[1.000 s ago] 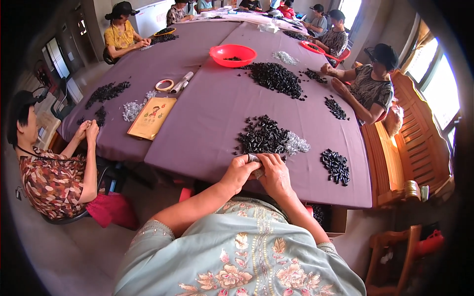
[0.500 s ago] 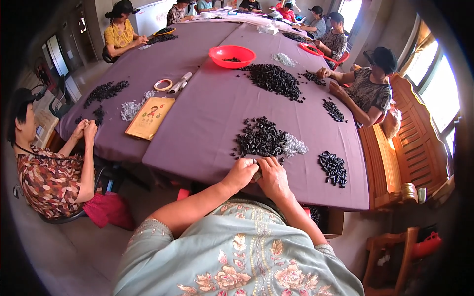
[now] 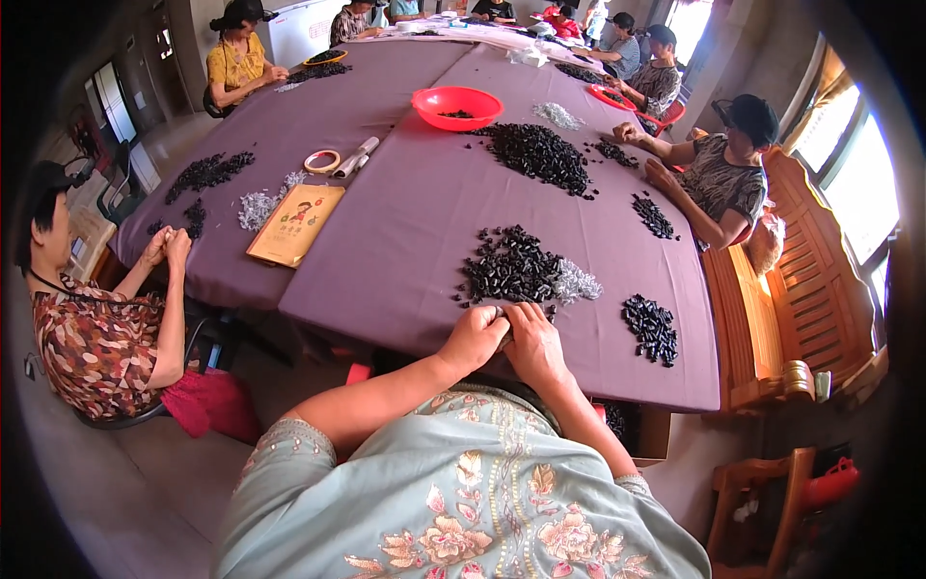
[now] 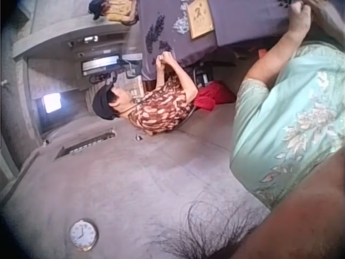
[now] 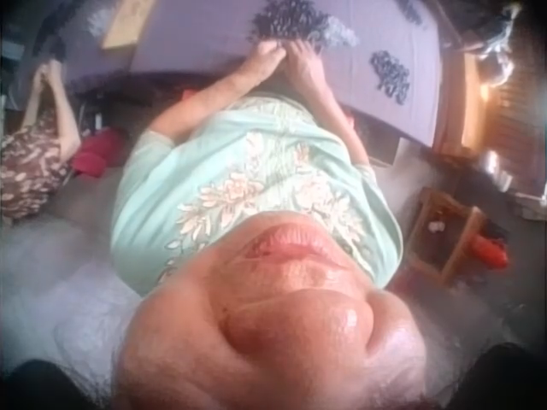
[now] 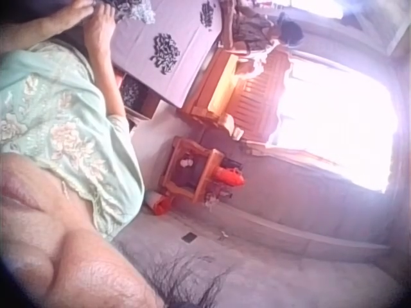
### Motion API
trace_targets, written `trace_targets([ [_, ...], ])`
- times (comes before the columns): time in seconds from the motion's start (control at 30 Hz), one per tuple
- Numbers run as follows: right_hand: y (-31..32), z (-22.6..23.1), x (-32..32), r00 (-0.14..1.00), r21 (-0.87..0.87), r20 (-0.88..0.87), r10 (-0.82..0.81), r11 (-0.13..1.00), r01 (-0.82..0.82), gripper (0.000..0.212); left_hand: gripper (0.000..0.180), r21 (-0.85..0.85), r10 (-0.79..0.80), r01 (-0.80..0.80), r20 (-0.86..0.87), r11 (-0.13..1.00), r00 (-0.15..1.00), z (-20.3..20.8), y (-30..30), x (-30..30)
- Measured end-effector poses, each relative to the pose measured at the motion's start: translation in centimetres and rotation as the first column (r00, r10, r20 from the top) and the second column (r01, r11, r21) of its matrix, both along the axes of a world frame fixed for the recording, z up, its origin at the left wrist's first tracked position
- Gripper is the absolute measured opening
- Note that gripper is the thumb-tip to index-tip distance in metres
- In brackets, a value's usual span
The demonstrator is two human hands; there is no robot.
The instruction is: Sorting and picking small black plastic components into a fabric pouch.
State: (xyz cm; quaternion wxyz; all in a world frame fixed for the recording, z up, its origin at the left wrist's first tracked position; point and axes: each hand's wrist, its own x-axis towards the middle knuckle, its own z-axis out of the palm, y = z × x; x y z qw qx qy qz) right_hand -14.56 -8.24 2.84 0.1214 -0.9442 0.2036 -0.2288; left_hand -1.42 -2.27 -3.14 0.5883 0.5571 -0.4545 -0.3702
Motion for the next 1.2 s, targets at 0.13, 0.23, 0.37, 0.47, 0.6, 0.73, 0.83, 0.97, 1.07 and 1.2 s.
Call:
trace_targets([
  [0.13,0.0,0.0,0.0,1.0,0.021,0.0,0.005,1.0,-0.005,0.045,0.024,-0.03,-0.118,0.115,-0.1,0.993,0.988,-0.7,-0.3,0.7],
  [0.23,-0.1,-0.1,-0.1,1.0,0.013,-0.027,-0.014,1.0,0.014,0.045,0.024,0.105,-0.155,0.176,-0.178,0.979,0.972,0.9,0.2,0.8],
  [0.37,-0.3,-0.5,-0.2,0.998,-0.022,-0.065,-0.012,1.0,0.011,0.046,0.024,0.153,-0.174,0.212,-0.23,0.965,0.958,1.0,0.1,1.0],
  [0.47,-0.2,-0.4,-0.1,0.998,0.004,-0.063,-0.02,1.0,0.02,0.046,0.023,0.176,-0.174,0.225,-0.264,0.958,0.949,1.5,0.2,1.0],
  [0.6,0.2,0.2,-0.1,0.999,0.016,-0.05,-0.016,1.0,0.017,0.044,0.022,0.205,-0.171,0.224,-0.246,0.953,0.954,1.7,0.3,1.1],
  [0.73,0.1,0.4,-0.2,1.0,0.098,-0.028,-0.013,0.995,0.016,0.045,0.021,0.176,-0.175,0.232,-0.292,0.957,0.94,2.2,0.6,0.9],
  [0.83,0.1,0.3,-0.2,1.0,0.12,-0.019,-0.016,0.993,0.018,0.047,0.02,0.187,-0.154,0.207,-0.265,0.96,0.952,2.2,0.5,0.8],
  [0.97,0.3,0.3,-0.1,1.0,0.09,-0.003,-0.022,0.996,0.022,0.047,0.021,0.175,-0.139,0.185,-0.248,0.967,0.959,1.1,0.0,0.8],
  [1.07,0.4,0.4,-0.1,1.0,0.105,0.003,-0.029,0.994,0.029,0.046,0.022,0.153,-0.131,0.168,-0.229,0.974,0.965,0.8,0.1,0.7],
  [1.2,0.4,0.3,-0.3,0.999,0.105,0.033,-0.032,0.994,0.028,0.044,0.023,0.163,-0.125,0.162,-0.212,0.973,0.969,1.5,0.2,0.4],
])
